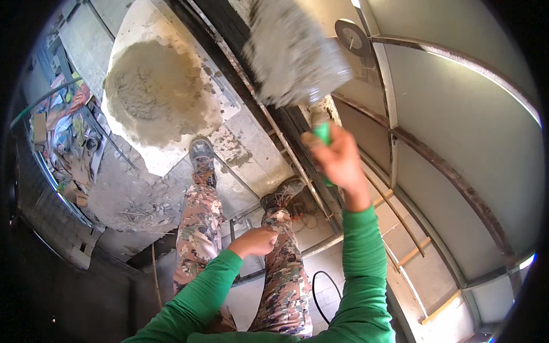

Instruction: The person scoops cement from a pile on a board using a trowel and applies it to a ceiling structure. They repeatedly smooth the cement into the gaps of the ceiling framework, working methodically along the surface.

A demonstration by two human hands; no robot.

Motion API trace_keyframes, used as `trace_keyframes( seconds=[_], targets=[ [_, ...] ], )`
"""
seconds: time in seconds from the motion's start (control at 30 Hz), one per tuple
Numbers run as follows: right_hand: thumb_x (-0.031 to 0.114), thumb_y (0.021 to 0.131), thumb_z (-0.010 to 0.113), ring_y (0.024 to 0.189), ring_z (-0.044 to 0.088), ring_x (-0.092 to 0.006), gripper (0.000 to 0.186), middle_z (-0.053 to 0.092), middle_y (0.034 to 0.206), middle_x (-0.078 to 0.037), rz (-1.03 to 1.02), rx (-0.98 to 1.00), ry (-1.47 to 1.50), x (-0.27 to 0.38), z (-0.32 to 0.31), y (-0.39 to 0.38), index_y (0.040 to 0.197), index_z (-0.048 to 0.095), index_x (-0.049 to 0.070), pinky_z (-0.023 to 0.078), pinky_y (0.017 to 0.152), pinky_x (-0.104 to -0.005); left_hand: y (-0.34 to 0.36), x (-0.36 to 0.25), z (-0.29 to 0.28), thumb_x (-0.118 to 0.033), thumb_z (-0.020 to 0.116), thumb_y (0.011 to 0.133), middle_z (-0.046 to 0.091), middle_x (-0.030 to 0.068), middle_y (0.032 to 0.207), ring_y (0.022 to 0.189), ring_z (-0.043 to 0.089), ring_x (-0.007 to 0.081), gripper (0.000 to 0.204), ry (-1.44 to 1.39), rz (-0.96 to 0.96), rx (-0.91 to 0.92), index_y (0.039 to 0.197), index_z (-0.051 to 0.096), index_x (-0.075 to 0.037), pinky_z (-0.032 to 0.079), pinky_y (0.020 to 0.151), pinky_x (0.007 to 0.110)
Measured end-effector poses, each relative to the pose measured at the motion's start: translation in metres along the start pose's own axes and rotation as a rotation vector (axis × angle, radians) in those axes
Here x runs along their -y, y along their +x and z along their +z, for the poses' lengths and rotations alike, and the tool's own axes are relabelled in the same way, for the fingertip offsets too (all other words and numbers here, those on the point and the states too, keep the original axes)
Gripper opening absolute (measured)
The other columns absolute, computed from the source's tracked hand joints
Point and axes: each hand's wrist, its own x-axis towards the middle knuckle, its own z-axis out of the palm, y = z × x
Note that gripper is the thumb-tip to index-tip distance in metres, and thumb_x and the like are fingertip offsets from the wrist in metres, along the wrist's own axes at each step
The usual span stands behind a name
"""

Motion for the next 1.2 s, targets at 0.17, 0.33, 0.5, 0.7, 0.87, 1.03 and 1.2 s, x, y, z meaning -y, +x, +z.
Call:
trace_keyframes(
  seconds=[0.17, 0.33, 0.5, 0.7, 0.87, 1.03, 1.2],
  targets=[
    [0.012, 0.096, 0.05, 0.048, 0.04, -0.0047, 0.015, 0.051, 0.065, 0.0, -0.537, -0.406, 0.177, 0.064, -0.013, -0.024, 0.103, 0.052, -0.001, 0.034, 0.044, -0.019, 0.01, 0.007, 0.013, -0.013, 0.051, 0.078, 0.063, 0.0159, 0.09, 0.086, 0.062, 0.0367, 0.013, 0.035, -0.033, 0.063, 0.086, 0.058, -0.006, 0.049, 0.071, 0.047],
    [0.013, 0.094, 0.059, 0.055, 0.049, -0.0056, 0.013, 0.055, 0.067, 0.0, -0.652, -0.59, 0.136, 0.025, 0.012, 0.061, 0.099, 0.055, 0.001, 0.038, 0.048, -0.0207, 0.009, 0.013, 0.027, -0.013, 0.053, 0.076, 0.063, 0.0141, 0.086, 0.084, 0.062, 0.0352, 0.01, 0.017, -0.067, 0.023, 0.083, 0.057, -0.007, 0.049, 0.071, 0.046],
    [0.028, 0.088, 0.061, 0.072, 0.065, -0.0417, 0.031, 0.065, 0.078, -0.023, -0.177, -0.79, -0.608, -0.124, 0.044, 0.221, 0.099, 0.057, -0.001, 0.052, 0.065, -0.0488, 0.012, 0.009, 0.018, -0.012, 0.054, 0.075, 0.063, 0.0133, 0.082, 0.082, 0.062, 0.0348, 0.009, 0.056, -0.036, -0.008, 0.082, 0.056, -0.007, 0.049, 0.07, 0.046],
    [0.027, 0.086, 0.062, 0.079, 0.062, -0.0449, 0.031, 0.063, 0.08, -0.028, -0.336, -0.616, -0.219, -0.137, 0.127, 0.233, 0.093, 0.061, -0.003, 0.05, 0.072, -0.0492, 0.01, 0.015, 0.021, -0.011, 0.054, 0.074, 0.061, 0.0136, 0.081, 0.082, 0.062, 0.0345, 0.009, -0.002, -0.084, -0.071, 0.081, 0.055, -0.006, 0.049, 0.069, 0.047],
    [0.028, 0.082, 0.062, 0.073, 0.063, -0.0325, 0.036, 0.062, 0.078, -0.024, -0.137, -0.464, -0.167, -0.092, 0.127, 0.311, 0.085, 0.058, -0.007, 0.051, 0.073, -0.0435, 0.009, 0.012, 0.013, -0.012, 0.055, 0.075, 0.063, 0.0158, 0.088, 0.084, 0.063, 0.0352, 0.012, 0.073, -0.051, -0.043, 0.084, 0.057, -0.005, 0.051, 0.07, 0.047],
    [0.03, 0.092, 0.055, 0.05, 0.047, -0.0123, 0.027, 0.049, 0.062, -0.003, 0.064, 0.01, 0.799, -0.052, 0.126, 0.354, 0.084, 0.052, 0.004, 0.042, 0.046, -0.0291, 0.004, 0.007, 0.004, -0.014, 0.056, 0.076, 0.063, 0.0156, 0.093, 0.087, 0.063, 0.0335, 0.013, 0.145, -0.04, -0.046, 0.084, 0.058, -0.004, 0.052, 0.071, 0.047],
    [0.033, 0.094, 0.053, 0.049, 0.042, -0.0117, 0.029, 0.044, 0.061, -0.001, 0.083, -0.174, 1.021, -0.097, 0.13, 0.331, 0.083, 0.048, 0.007, 0.038, 0.043, -0.028, 0.005, -0.001, -0.006, -0.013, 0.056, 0.075, 0.062, 0.0159, 0.09, 0.087, 0.063, 0.0333, 0.014, 0.092, -0.046, -0.02, 0.085, 0.058, -0.004, 0.052, 0.07, 0.047]
  ],
)
